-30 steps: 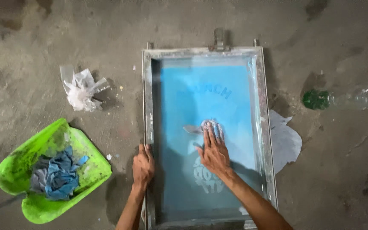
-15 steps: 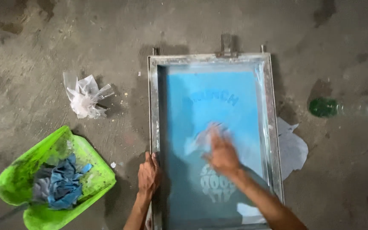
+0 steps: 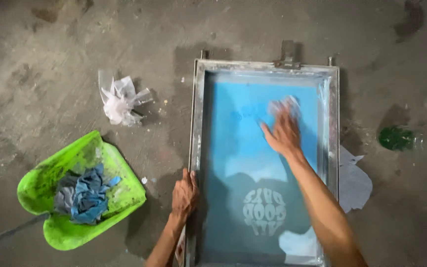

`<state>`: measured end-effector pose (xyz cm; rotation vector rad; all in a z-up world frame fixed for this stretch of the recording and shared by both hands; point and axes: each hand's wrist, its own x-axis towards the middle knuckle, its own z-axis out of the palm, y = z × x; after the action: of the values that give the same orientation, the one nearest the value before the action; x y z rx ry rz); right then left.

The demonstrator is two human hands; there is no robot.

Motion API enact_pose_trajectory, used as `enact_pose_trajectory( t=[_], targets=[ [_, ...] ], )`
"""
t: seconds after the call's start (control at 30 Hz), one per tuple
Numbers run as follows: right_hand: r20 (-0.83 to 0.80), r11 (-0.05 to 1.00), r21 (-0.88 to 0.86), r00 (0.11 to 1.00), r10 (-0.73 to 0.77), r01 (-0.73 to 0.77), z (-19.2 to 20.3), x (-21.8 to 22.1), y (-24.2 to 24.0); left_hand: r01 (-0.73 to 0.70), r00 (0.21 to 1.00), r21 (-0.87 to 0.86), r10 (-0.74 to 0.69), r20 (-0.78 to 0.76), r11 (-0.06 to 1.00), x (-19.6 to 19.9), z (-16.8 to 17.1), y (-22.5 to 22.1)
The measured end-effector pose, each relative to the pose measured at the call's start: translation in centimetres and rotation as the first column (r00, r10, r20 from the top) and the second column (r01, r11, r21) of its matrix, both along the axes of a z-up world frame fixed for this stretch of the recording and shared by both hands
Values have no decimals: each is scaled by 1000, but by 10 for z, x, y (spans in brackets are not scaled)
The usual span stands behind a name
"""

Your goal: The person is cleaning a screen printing frame by wiping it with a cloth and a cleaning solution.

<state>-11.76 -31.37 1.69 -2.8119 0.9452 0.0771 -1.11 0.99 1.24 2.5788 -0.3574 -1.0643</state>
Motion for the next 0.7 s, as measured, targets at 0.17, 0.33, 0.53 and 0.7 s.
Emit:
enact_pose_trajectory(
  t=[0.17, 0.33, 0.53, 0.7],
  targets=[
    [164, 935, 109, 934, 317, -337, 4, 113, 47, -7, 1000, -90, 6, -7, 996, -14, -15, 12],
    [150, 884, -2, 874, 462, -467, 3, 45, 46, -2, 1000, -42, 2, 3, 999, -3, -2, 3],
    [103, 963, 37, 960, 260, -265, -46, 125, 2, 42, 998, -126, -38, 40, 991, -7, -21, 19],
    [264, 889, 36, 862, 432, -457, -80, 72, 59, 720, 434, -103, -329, 839, 686, -3, -34, 28]
  ],
)
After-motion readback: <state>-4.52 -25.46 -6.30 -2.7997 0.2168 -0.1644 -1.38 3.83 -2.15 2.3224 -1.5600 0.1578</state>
